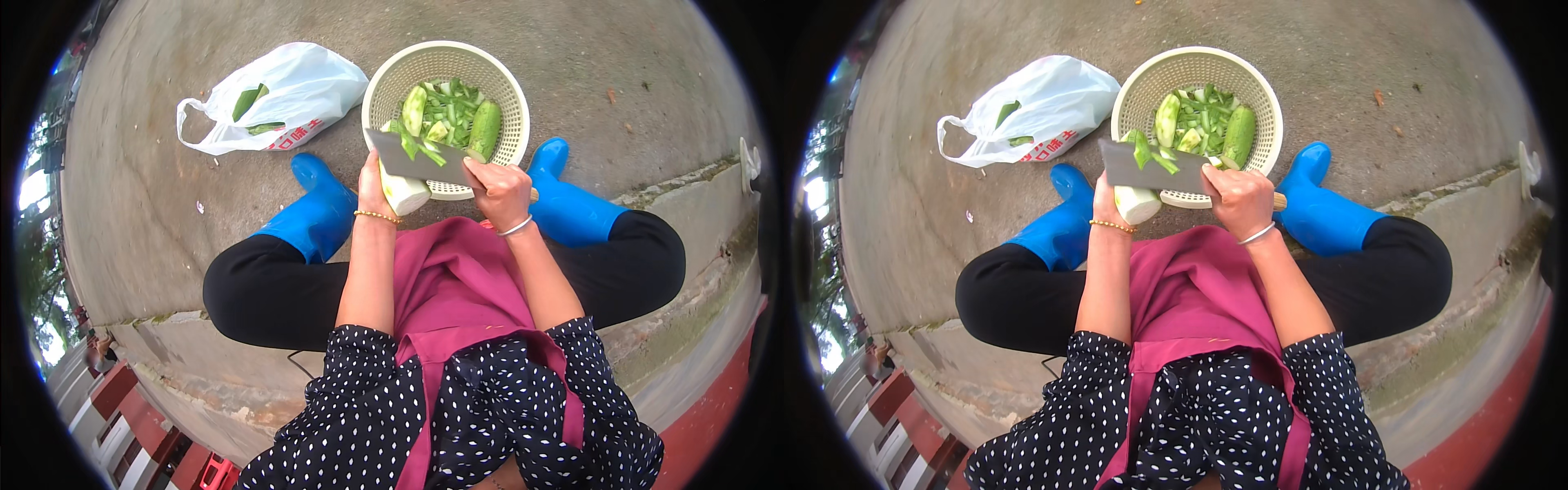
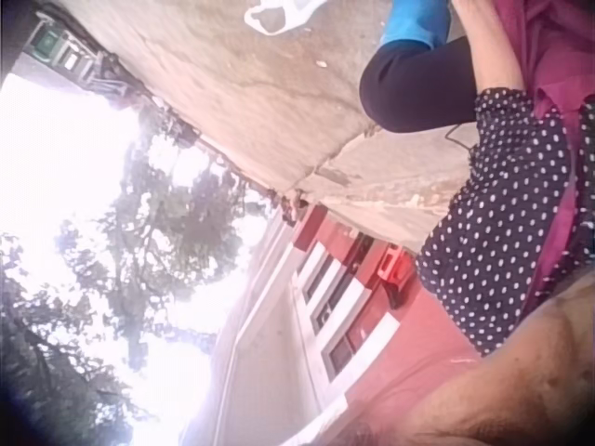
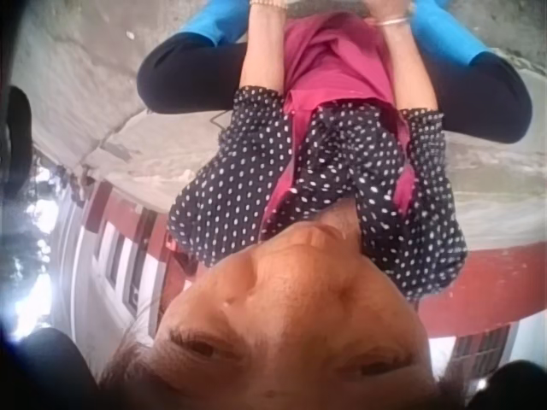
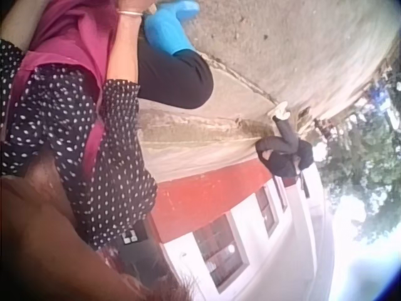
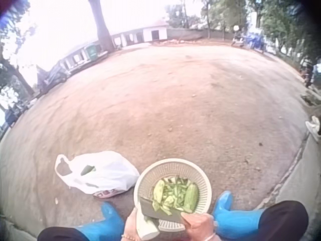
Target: The person sits on the ground and slices green vegetables using a cleaver, placing the cut pieces into a white colander. The person handles the vegetables one at a time and continues slicing throughout the clip.
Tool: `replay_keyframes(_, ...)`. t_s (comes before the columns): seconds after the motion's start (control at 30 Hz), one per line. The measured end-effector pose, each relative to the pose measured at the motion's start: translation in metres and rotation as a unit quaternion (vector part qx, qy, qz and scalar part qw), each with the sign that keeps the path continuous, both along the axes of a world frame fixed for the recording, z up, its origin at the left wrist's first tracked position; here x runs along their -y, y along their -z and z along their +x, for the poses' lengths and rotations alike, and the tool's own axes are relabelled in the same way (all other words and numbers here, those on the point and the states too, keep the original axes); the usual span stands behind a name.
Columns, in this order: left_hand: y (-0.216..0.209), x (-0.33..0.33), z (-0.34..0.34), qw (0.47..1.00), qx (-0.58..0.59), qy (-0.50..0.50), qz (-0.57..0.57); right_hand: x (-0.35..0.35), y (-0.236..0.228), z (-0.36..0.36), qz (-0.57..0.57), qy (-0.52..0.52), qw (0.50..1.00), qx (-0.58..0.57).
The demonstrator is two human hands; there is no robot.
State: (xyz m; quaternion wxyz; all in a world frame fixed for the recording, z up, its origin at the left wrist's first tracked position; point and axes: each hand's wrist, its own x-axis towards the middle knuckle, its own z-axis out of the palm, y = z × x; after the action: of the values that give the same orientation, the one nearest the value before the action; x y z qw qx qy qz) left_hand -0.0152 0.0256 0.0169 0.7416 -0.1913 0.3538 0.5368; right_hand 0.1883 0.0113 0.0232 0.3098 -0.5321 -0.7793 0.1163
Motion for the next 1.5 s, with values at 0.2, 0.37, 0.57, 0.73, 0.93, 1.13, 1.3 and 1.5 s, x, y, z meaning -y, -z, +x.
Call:
replay_keyframes(0.2, 0.023, 0.021, -0.005, 0.989, -0.029, -0.008, 0.141, 0.003, -0.041, -0.006, 0.029, -0.113, 0.991, -0.064)
replay_keyframes(0.37, 0.021, 0.021, -0.003, 0.990, -0.071, -0.016, 0.121, 0.010, -0.058, -0.018, 0.030, -0.154, 0.984, -0.086)
replay_keyframes(0.57, 0.017, 0.025, -0.007, 0.991, -0.072, -0.001, 0.114, 0.009, -0.044, -0.017, 0.048, -0.127, 0.988, -0.079)
replay_keyframes(0.73, 0.016, 0.024, -0.009, 0.992, -0.056, 0.013, 0.113, 0.004, -0.029, -0.011, 0.057, -0.093, 0.992, -0.065)
replay_keyframes(0.93, 0.021, 0.022, -0.009, 0.992, -0.040, 0.013, 0.121, 0.001, -0.017, -0.010, 0.066, -0.070, 0.994, -0.050)
replay_keyframes(1.13, 0.038, 0.031, -0.008, 0.988, -0.011, -0.007, 0.156, -0.001, -0.013, -0.009, 0.058, -0.063, 0.996, -0.032)
replay_keyframes(1.3, 0.008, 0.012, 0.005, 0.994, -0.097, 0.048, 0.032, -0.003, 0.012, -0.003, 0.010, -0.003, 1.000, -0.012)
replay_keyframes(1.5, -0.008, 0.009, 0.008, 0.987, -0.148, 0.056, -0.003, -0.005, 0.022, 0.007, -0.071, 0.086, 0.992, -0.057)
